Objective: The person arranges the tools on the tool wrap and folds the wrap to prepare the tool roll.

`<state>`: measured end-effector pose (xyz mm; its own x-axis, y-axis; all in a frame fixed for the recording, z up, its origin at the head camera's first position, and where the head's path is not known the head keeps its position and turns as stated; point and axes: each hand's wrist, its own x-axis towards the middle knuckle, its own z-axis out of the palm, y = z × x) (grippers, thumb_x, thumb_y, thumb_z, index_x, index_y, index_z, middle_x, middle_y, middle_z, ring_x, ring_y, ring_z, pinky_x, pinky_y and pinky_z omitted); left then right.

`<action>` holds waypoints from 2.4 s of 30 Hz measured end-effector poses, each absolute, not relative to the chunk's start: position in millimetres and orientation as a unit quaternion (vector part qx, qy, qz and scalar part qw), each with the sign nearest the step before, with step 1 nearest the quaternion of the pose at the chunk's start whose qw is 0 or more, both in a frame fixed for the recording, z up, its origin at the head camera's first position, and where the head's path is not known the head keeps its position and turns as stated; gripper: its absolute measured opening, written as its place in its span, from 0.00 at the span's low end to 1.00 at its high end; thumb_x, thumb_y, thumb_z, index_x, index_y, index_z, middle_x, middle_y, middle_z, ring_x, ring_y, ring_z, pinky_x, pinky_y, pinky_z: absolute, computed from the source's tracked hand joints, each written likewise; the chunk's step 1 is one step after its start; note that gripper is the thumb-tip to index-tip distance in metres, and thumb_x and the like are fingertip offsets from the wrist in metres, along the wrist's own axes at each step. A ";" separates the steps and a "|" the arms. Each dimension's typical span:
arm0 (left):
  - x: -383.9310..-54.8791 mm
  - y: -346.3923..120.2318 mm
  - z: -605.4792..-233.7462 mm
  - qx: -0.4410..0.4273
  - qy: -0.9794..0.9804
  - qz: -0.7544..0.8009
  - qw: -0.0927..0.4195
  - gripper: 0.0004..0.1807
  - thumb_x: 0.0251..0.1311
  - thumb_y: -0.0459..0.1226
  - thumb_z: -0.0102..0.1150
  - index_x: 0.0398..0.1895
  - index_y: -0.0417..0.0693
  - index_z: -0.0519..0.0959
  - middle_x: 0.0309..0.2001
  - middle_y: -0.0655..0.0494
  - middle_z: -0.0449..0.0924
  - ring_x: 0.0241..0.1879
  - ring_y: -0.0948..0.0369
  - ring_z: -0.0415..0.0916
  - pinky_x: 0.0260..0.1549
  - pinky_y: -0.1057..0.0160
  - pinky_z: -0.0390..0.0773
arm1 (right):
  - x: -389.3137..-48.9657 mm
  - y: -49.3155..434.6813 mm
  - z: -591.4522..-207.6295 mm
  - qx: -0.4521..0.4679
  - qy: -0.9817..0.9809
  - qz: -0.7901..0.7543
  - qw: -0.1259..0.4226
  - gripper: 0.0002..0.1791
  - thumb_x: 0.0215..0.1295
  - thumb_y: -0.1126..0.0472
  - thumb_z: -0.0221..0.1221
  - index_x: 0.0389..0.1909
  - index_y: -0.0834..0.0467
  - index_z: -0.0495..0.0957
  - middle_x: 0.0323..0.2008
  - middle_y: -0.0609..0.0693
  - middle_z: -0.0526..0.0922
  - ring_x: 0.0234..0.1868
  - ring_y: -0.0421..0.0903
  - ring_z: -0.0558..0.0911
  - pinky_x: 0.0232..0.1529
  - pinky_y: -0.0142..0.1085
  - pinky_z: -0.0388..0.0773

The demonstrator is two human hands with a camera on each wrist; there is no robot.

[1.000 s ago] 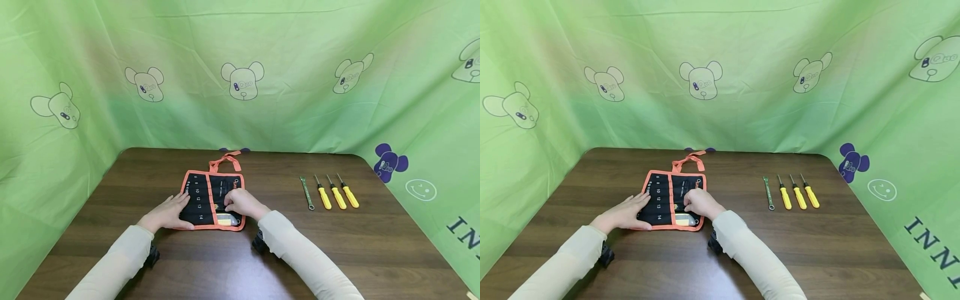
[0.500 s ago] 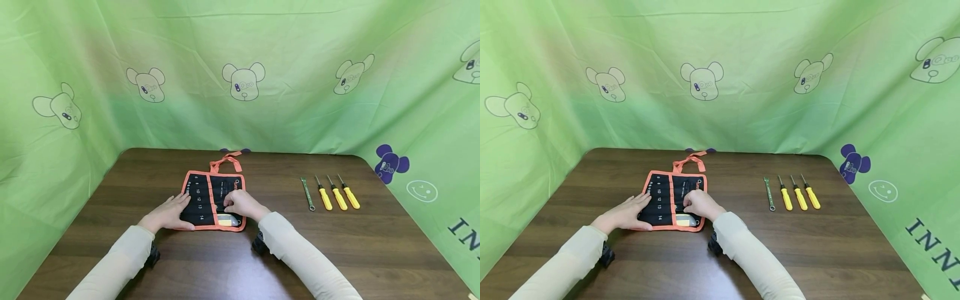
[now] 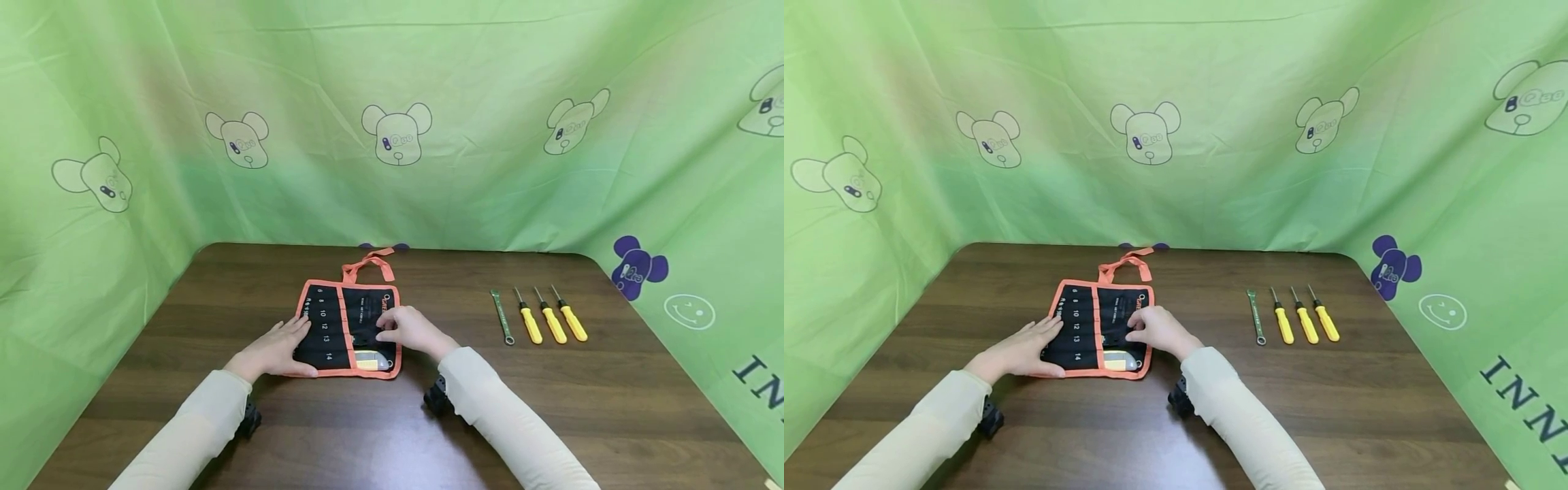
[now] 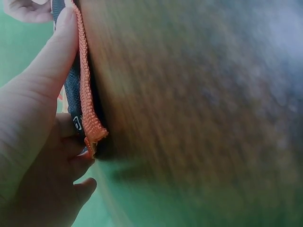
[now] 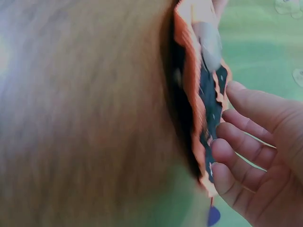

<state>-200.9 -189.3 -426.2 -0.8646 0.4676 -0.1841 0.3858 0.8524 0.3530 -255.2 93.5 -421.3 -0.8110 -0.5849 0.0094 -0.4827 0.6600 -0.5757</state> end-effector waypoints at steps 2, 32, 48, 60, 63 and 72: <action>-201.0 -189.2 -426.2 0.224 0.953 0.156 0.131 0.56 0.46 0.62 0.61 0.66 0.30 0.55 0.68 0.36 0.49 0.68 0.45 0.44 0.62 0.45 0.46 | -255.2 99.3 -418.4 -0.278 0.907 -0.304 0.086 0.11 0.56 0.60 0.65 0.39 0.60 0.82 0.24 0.44 0.76 0.26 0.40 0.73 0.28 0.32 0.71; -199.8 -187.9 -427.1 0.220 0.954 0.152 0.136 0.55 0.46 0.62 0.61 0.67 0.31 0.55 0.68 0.37 0.49 0.68 0.45 0.44 0.62 0.46 0.46 | -263.7 219.9 -407.4 -0.140 0.918 -0.360 -0.084 0.18 0.58 0.63 0.63 0.45 0.70 0.76 0.32 0.57 0.80 0.34 0.52 0.78 0.37 0.45 0.74; -198.3 -187.9 -424.8 0.226 0.952 0.154 0.136 0.56 0.46 0.62 0.61 0.66 0.29 0.55 0.68 0.35 0.48 0.67 0.44 0.44 0.62 0.45 0.46 | -252.5 264.2 -416.1 -0.051 0.938 -0.336 -0.069 0.21 0.61 0.61 0.59 0.49 0.73 0.73 0.38 0.65 0.78 0.41 0.59 0.77 0.41 0.50 0.73; -197.0 -187.9 -424.9 0.217 0.955 0.150 0.137 0.56 0.46 0.62 0.60 0.67 0.31 0.54 0.69 0.37 0.48 0.68 0.46 0.43 0.63 0.47 0.46 | -247.4 276.8 -424.2 -0.006 0.953 -0.303 0.002 0.20 0.60 0.62 0.59 0.47 0.72 0.72 0.36 0.63 0.77 0.37 0.56 0.75 0.37 0.48 0.72; -196.6 -187.9 -423.8 0.220 0.954 0.153 0.137 0.55 0.47 0.62 0.61 0.67 0.30 0.54 0.68 0.36 0.48 0.68 0.45 0.43 0.62 0.46 0.46 | -247.1 277.8 -424.5 0.000 0.957 -0.289 0.013 0.19 0.59 0.63 0.60 0.46 0.72 0.72 0.34 0.60 0.77 0.34 0.54 0.75 0.35 0.47 0.71; -195.9 -186.8 -422.8 0.220 0.953 0.158 0.136 0.55 0.47 0.61 0.61 0.67 0.30 0.54 0.68 0.36 0.48 0.68 0.45 0.43 0.62 0.46 0.46 | -249.6 277.3 -427.6 0.015 0.969 -0.246 0.025 0.17 0.54 0.67 0.58 0.44 0.72 0.72 0.27 0.58 0.80 0.26 0.50 0.79 0.31 0.45 0.74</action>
<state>-195.9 -186.8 -422.8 -0.8660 0.4624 -0.1901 0.3765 0.8534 0.3605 -249.6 277.3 -427.6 -0.9983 0.0167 -0.0552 0.0409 0.8790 -0.4750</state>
